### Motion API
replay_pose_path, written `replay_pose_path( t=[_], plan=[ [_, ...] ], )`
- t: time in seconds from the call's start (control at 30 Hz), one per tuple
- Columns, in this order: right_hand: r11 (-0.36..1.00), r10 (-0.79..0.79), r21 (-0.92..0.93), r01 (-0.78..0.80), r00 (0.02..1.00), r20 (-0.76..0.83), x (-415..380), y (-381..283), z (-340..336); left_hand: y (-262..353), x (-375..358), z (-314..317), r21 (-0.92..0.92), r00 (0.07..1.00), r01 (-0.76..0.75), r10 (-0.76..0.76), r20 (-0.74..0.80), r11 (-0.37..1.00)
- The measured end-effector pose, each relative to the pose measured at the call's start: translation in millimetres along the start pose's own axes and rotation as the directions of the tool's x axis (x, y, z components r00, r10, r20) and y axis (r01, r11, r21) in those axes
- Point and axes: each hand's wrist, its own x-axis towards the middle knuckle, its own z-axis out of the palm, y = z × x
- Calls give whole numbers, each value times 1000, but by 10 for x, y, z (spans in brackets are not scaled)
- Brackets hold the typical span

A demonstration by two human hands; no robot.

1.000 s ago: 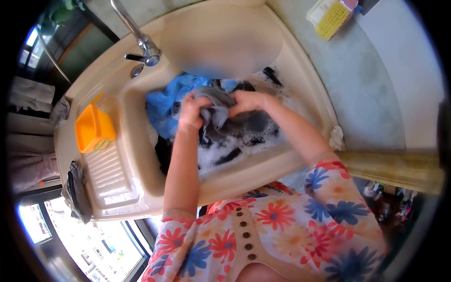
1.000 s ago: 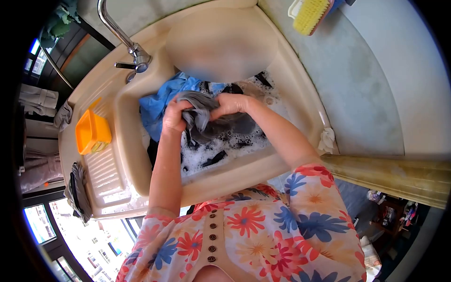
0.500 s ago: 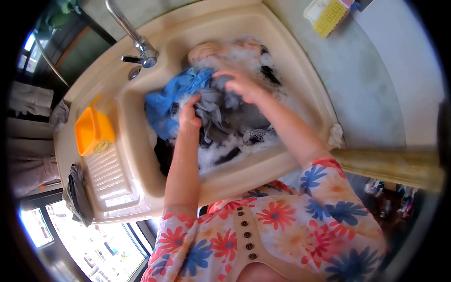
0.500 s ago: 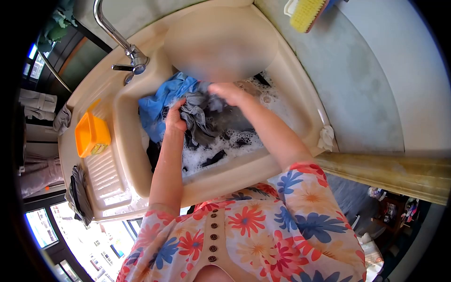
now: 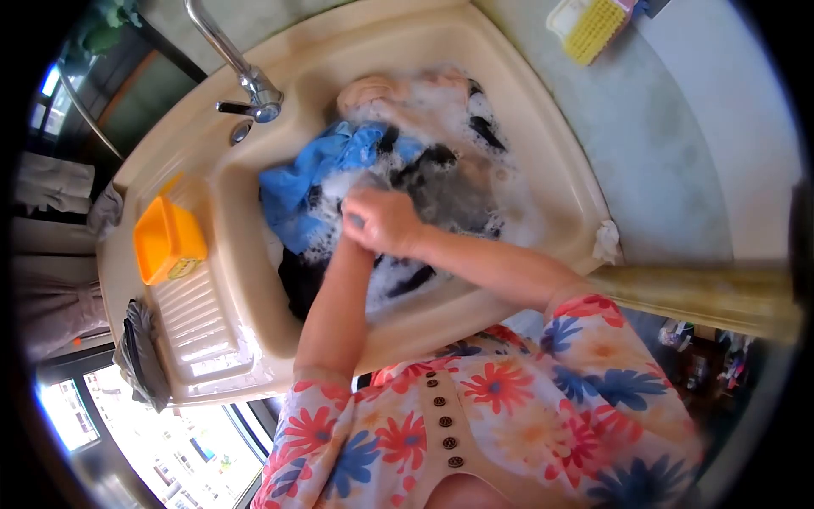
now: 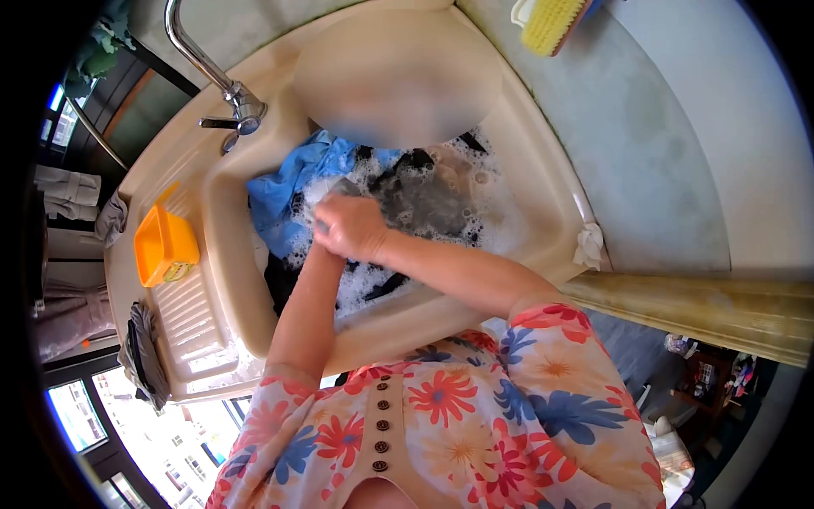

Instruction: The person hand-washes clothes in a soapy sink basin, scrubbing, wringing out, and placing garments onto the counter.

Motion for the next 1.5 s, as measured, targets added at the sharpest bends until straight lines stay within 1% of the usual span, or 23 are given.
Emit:
replay_pose_path(
  t=[0.03,0.07,0.13,0.2,0.27,0.33,0.4,0.43,0.53,0.63,0.67,0.73,0.77,0.8,0.87,0.93,1.0,1.07,1.13,1.27,1.33,1.4,1.5],
  plan=[
    [995,97,-26,-97,995,-6,29,178,-16,230,-124,-133,-760,960,203,-279,30,617],
    [982,184,-50,-184,983,-12,76,396,-36,382,-190,-210,-958,870,162,-424,252,-235],
    [873,434,-325,-363,882,183,109,1086,-143,565,-153,-279,-942,954,246,-112,277,-228],
    [915,327,-319,-247,917,229,-67,1538,-183,601,-104,-122,-899,930,291,-122,346,-327],
    [819,562,-251,-517,811,165,-49,1501,-584,404,-159,-259,-945,918,320,-224,326,-63],
    [754,649,-193,-628,758,69,-77,1555,-699,387,-241,-298,-953,911,295,-280,303,-73],
    [810,482,-482,-335,847,222,-308,1217,-525,306,-173,-101,-957,918,289,-282,278,-5],
    [832,442,-515,-206,806,393,-385,1150,-509,260,-139,-65,-951,933,308,-200,299,12],
    [871,445,-369,-324,839,314,-318,1786,-437,117,-60,77,-935,924,350,-190,333,63],
    [883,460,-257,-393,834,305,-207,1090,-460,280,-82,-81,-789,826,519,-46,562,-328],
    [890,445,-243,-385,848,288,-191,813,-430,265,-30,-11,-819,874,443,-30,486,-364],
    [991,131,-47,-123,938,319,-223,440,-317,125,25,153,-856,947,279,-24,321,-436],
    [993,13,-121,10,982,186,-205,533,-263,54,-72,209,-935,987,140,-34,159,-326],
    [974,195,-153,-167,962,190,-117,658,-290,8,-56,222,-949,963,252,-46,265,-191],
    [879,474,-305,-366,726,498,116,1184,-505,300,-172,-146,-887,887,456,-117,447,67],
    [951,289,-78,-300,768,571,81,1657,-786,439,-330,-244,-862,914,402,-75,400,309],
    [856,512,-175,-486,756,408,152,1487,-1232,432,-339,-234,-693,916,349,-72,396,631],
    [773,618,-331,-542,760,199,62,1663,-1288,328,-280,-93,-619,912,289,-13,410,730],
    [771,613,-351,-531,769,183,63,1705,-898,305,-236,-10,-546,913,193,55,404,815],
    [698,698,228,-679,716,-6,481,1911,-77,437,-245,-63,-401,912,105,72,404,910],
    [652,702,394,-648,712,9,833,2067,361,373,-194,54,-463,904,116,100,416,879],
    [681,707,337,-650,703,-74,1209,1651,494,250,-157,297,-515,933,107,93,347,851],
    [637,729,389,-666,684,-22,1579,1378,719,448,-205,60,-337,941,119,2,338,934]
  ],
)
